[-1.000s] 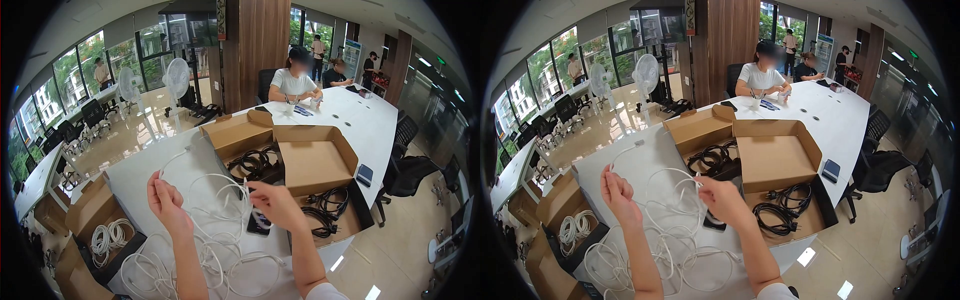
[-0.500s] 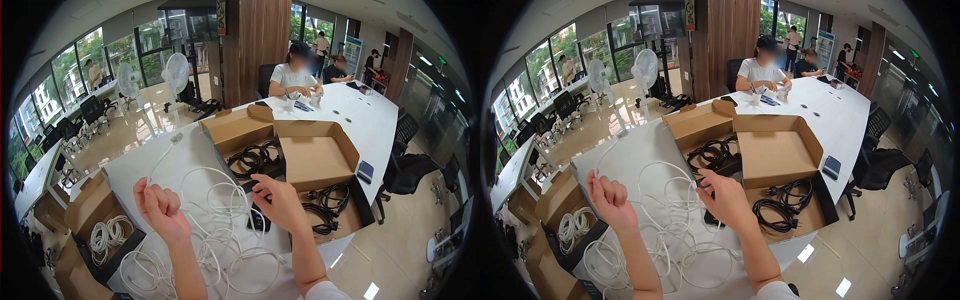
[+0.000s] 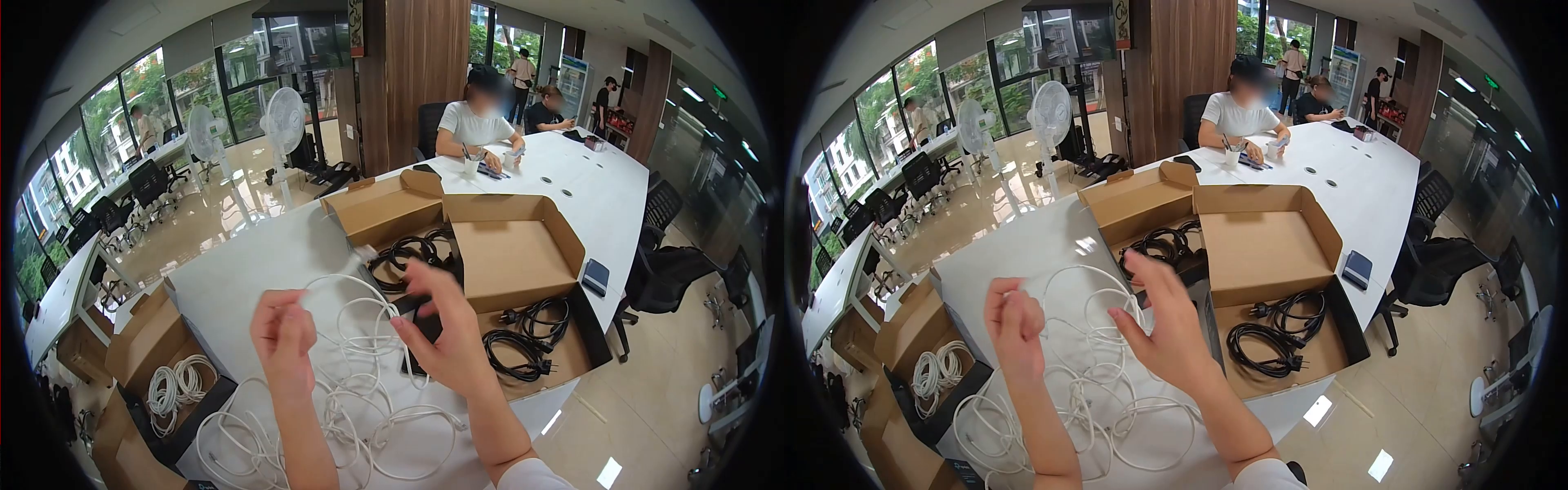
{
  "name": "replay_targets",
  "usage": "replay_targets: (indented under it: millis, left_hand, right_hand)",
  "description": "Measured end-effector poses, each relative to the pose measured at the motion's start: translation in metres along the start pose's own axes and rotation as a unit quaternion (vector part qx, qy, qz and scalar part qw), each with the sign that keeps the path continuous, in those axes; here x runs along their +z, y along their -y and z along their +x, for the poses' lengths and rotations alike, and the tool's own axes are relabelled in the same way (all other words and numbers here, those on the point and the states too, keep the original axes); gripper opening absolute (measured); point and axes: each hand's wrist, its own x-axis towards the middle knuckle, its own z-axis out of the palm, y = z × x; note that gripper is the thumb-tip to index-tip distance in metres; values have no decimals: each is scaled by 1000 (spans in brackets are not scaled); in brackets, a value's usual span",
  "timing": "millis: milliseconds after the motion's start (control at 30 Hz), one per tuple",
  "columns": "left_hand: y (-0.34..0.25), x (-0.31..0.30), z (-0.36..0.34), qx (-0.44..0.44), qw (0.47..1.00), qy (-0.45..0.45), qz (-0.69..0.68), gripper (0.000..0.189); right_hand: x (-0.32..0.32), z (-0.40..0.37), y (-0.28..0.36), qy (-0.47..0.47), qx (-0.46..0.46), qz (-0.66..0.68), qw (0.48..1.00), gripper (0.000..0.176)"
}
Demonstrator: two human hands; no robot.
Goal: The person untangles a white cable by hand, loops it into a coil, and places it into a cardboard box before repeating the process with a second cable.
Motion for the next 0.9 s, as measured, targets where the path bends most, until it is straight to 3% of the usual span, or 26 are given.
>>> replay_targets:
  millis: [33,133,167,233,267,333,433,533,633,733,833,900]
  left_hand:
    - [-3,3,-1,-23,998,26,60,14]
    - [-6,13,-4,-77,976,97,181,9]
    - [-3,14,-5,-85,973,117,182,8]
    - [-3,18,-4,-80,959,154,225,12]
    - [-2,18,0,-6,949,163,272,14]
    - [2,14,9,142,906,172,359,19]
    - [-8,13,1,110,757,29,643,27]
    - [-1,-6,-1,-26,681,25,731,31]
    - [-1,-6,0,-182,704,101,679,40]
    - [11,-10,-5,-159,733,134,648,34]
    - [18,-12,-7,-89,744,85,657,21]
    - [23,-15,-7,10,725,88,683,18]
  right_hand:
    - [-4,0,2,-21,-56,-88,994,64]
    - [-10,2,5,39,-113,-176,977,63]
    - [-9,5,-1,61,-161,-174,970,44]
    - [-8,3,-15,189,-56,-79,977,25]
    - [-8,2,-18,251,-4,-30,968,16]
    - [-5,0,-9,125,14,37,991,12]
    - [-3,-3,-12,-10,76,109,991,19]
    - [-11,1,-11,-85,169,281,941,24]
    - [-17,0,-17,-79,148,364,916,29]
    - [-16,-3,-16,-78,156,393,903,26]
    - [-19,-7,-16,-59,146,375,913,23]
    - [-19,-8,-12,-63,137,400,904,22]
